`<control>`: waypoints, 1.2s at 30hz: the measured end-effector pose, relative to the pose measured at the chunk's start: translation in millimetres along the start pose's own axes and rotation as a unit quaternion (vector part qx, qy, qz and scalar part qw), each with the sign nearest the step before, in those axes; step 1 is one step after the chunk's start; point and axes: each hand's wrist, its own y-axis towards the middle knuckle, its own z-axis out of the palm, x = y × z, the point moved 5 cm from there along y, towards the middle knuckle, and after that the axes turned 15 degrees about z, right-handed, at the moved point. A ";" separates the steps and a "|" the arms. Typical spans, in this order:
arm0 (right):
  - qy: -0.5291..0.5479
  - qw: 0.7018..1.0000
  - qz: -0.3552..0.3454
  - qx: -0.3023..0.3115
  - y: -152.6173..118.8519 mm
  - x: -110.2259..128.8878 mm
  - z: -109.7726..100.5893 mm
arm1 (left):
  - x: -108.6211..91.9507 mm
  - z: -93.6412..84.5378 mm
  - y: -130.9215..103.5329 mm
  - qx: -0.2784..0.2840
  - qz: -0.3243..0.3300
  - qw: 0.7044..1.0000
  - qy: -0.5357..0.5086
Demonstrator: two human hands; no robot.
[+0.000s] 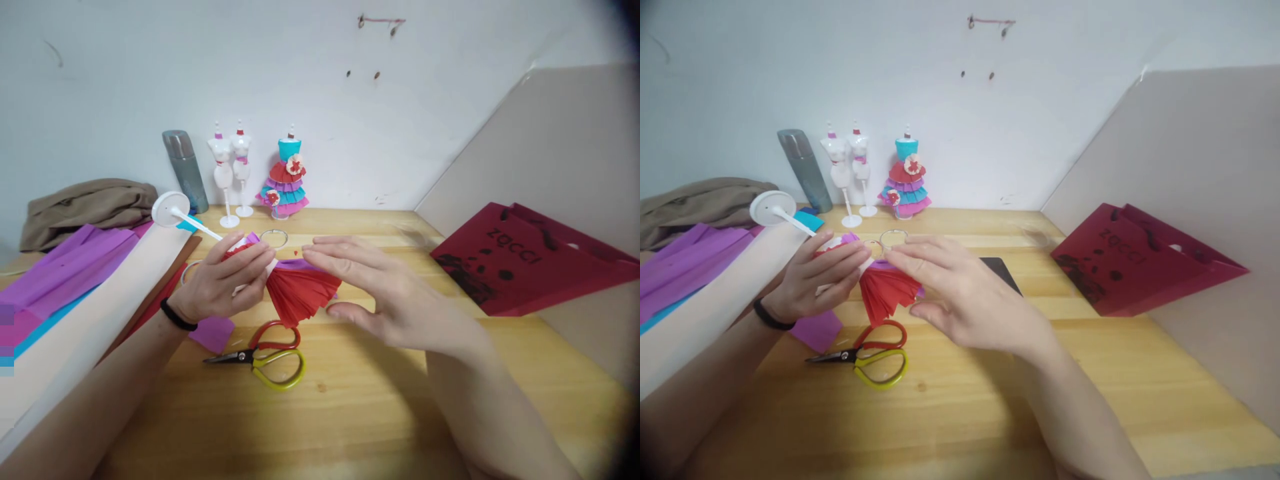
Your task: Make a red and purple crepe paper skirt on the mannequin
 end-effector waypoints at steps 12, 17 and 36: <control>0.010 0.995 0.004 -0.094 4.8 12.0 9.4 | 2.0 3.7 -4.7 -0.011 -0.046 0.997 -0.057; 0.004 0.987 0.014 -0.163 -0.6 10.5 5.4 | 1.1 5.8 -6.6 -0.006 -0.042 0.997 -0.064; 0.039 0.977 0.009 -0.209 -3.3 6.5 -9.0 | 15.9 13.5 -13.6 0.008 -0.144 0.978 -0.150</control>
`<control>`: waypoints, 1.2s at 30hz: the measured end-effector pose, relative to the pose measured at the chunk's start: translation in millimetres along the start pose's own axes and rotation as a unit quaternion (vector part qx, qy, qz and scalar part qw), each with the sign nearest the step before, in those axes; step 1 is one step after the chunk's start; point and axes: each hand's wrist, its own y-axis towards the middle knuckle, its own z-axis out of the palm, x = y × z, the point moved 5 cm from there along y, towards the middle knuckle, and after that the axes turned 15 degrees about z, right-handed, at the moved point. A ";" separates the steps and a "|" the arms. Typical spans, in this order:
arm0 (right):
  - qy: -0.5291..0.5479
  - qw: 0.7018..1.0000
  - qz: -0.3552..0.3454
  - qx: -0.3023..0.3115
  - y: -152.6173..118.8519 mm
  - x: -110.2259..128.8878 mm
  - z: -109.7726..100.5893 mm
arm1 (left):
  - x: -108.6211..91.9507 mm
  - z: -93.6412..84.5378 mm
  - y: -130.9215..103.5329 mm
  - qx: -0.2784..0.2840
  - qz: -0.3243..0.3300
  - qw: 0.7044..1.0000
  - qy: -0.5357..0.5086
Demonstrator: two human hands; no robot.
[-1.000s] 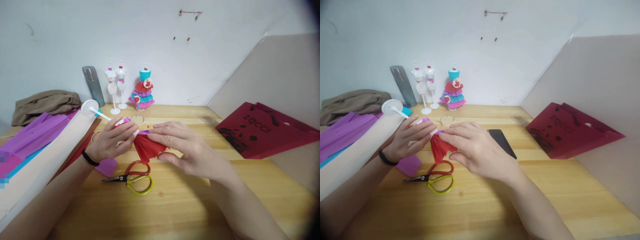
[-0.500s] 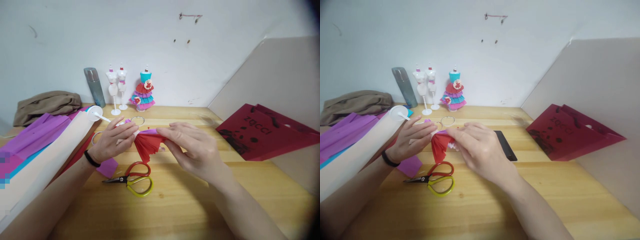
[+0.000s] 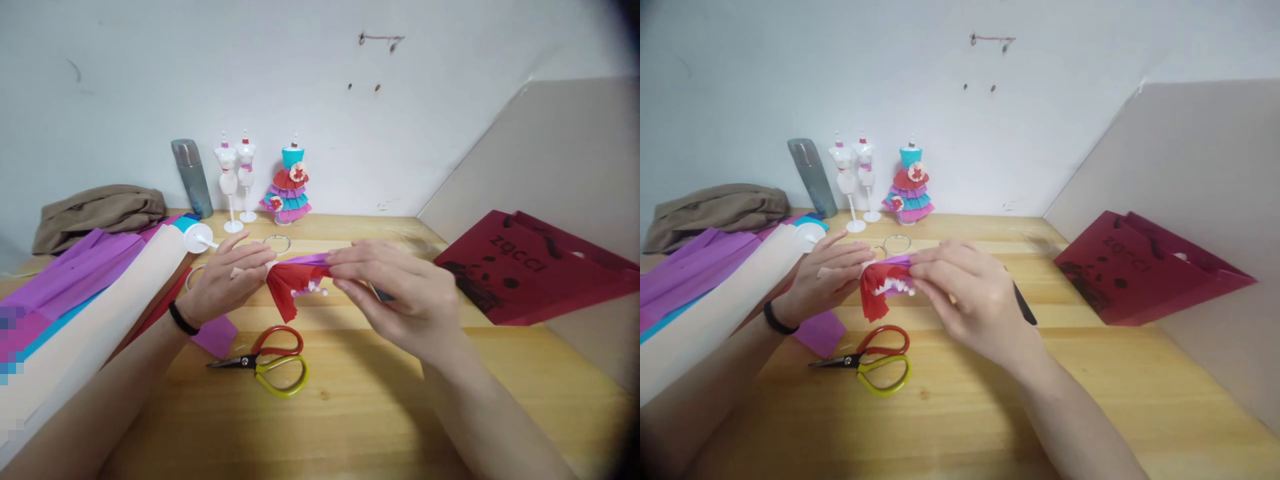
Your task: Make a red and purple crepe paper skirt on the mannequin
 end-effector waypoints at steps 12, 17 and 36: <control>0.371 0.855 0.334 0.141 -0.2 -52.0 51.0 | -6.1 -31.3 21.0 -0.311 -0.495 0.691 -0.425; 0.473 0.797 0.301 0.223 -6.0 -28.8 76.9 | -15.1 -3.6 19.7 -0.286 -0.534 0.601 -0.521; 0.578 0.730 0.351 0.104 8.4 -29.4 83.3 | -24.9 14.7 25.2 -0.253 -0.566 0.597 -0.509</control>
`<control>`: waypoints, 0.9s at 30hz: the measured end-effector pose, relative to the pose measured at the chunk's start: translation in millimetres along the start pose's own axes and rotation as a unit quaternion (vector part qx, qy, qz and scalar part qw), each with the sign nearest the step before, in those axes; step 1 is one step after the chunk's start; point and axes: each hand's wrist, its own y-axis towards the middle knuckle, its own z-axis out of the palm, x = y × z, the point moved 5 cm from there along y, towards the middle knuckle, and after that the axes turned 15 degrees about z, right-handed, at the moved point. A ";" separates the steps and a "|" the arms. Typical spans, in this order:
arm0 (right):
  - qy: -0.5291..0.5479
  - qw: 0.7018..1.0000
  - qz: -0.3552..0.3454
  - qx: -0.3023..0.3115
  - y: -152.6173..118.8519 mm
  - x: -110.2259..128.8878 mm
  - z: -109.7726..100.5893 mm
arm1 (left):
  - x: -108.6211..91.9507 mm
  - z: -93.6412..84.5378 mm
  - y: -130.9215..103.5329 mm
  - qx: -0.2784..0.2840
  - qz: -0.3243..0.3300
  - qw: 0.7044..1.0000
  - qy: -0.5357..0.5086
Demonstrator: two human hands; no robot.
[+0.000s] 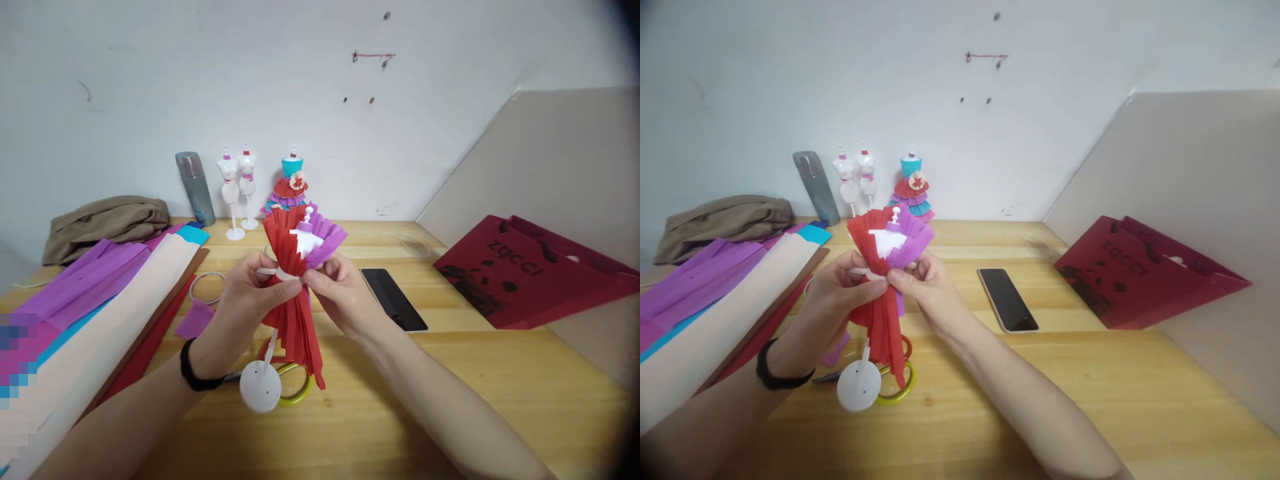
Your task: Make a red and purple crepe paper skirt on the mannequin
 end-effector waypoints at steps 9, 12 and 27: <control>0.050 0.999 0.016 0.012 19.7 -2.7 3.2 | 5.7 -5.8 14.1 -0.049 -0.001 0.999 -0.020; 0.041 0.998 0.043 -0.021 22.8 -8.2 1.6 | 11.6 -8.4 16.1 -0.053 -0.002 0.998 -0.023; -0.217 0.954 0.007 -0.207 19.6 -2.9 -29.2 | 22.7 -10.7 24.1 -0.016 -0.016 0.998 -0.057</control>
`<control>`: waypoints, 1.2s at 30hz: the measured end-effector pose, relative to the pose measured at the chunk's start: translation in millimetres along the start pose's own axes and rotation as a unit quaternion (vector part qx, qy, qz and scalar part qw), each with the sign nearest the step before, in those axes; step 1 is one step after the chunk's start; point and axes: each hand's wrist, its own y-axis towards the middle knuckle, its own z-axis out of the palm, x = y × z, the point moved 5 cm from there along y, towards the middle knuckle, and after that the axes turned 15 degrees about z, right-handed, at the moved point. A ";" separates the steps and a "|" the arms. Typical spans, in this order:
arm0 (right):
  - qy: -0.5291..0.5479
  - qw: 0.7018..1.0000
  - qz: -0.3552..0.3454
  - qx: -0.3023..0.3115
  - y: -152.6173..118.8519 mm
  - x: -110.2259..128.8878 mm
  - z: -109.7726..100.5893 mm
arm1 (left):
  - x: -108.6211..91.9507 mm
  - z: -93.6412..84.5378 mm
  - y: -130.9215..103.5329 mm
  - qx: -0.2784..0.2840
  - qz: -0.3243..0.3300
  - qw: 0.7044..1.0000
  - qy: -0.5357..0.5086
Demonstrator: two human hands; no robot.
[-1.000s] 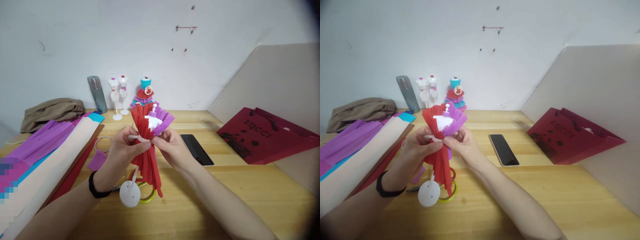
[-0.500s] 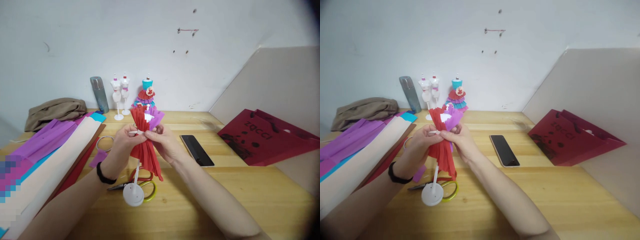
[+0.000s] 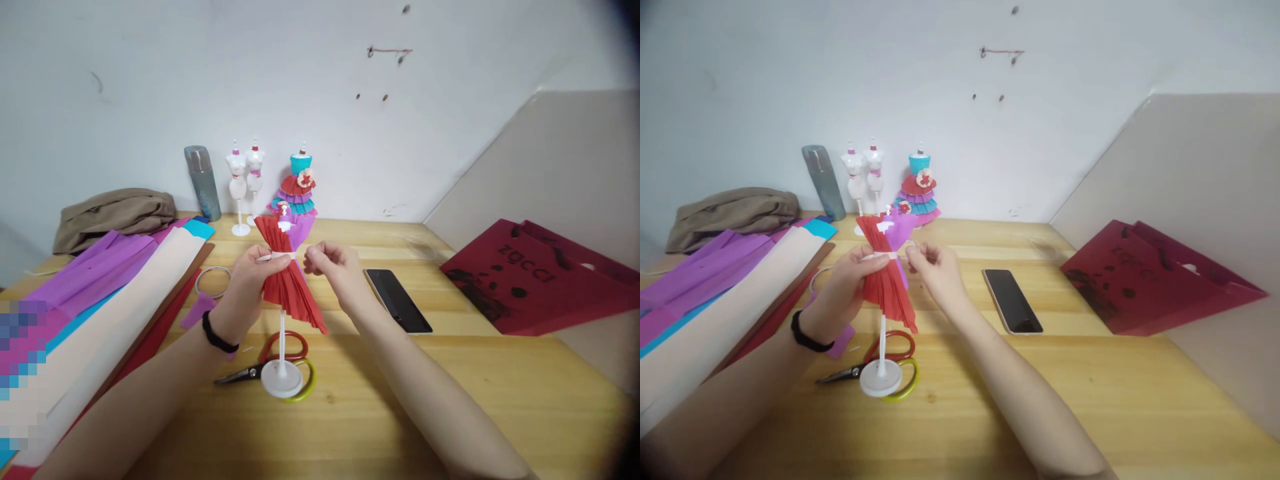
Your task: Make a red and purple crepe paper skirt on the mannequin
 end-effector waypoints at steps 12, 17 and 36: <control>-0.174 0.960 -0.218 -0.015 -34.6 24.6 12.3 | 5.2 -1.2 1.4 0.004 -0.016 0.999 -0.036; -0.203 0.953 -0.217 -0.057 -32.0 24.9 8.6 | 7.5 -0.1 -0.4 -0.003 -0.015 0.999 -0.037; 0.153 0.963 0.148 0.166 0.4 -18.7 16.2 | 16.3 -3.3 -0.3 0.004 0.010 1.000 0.024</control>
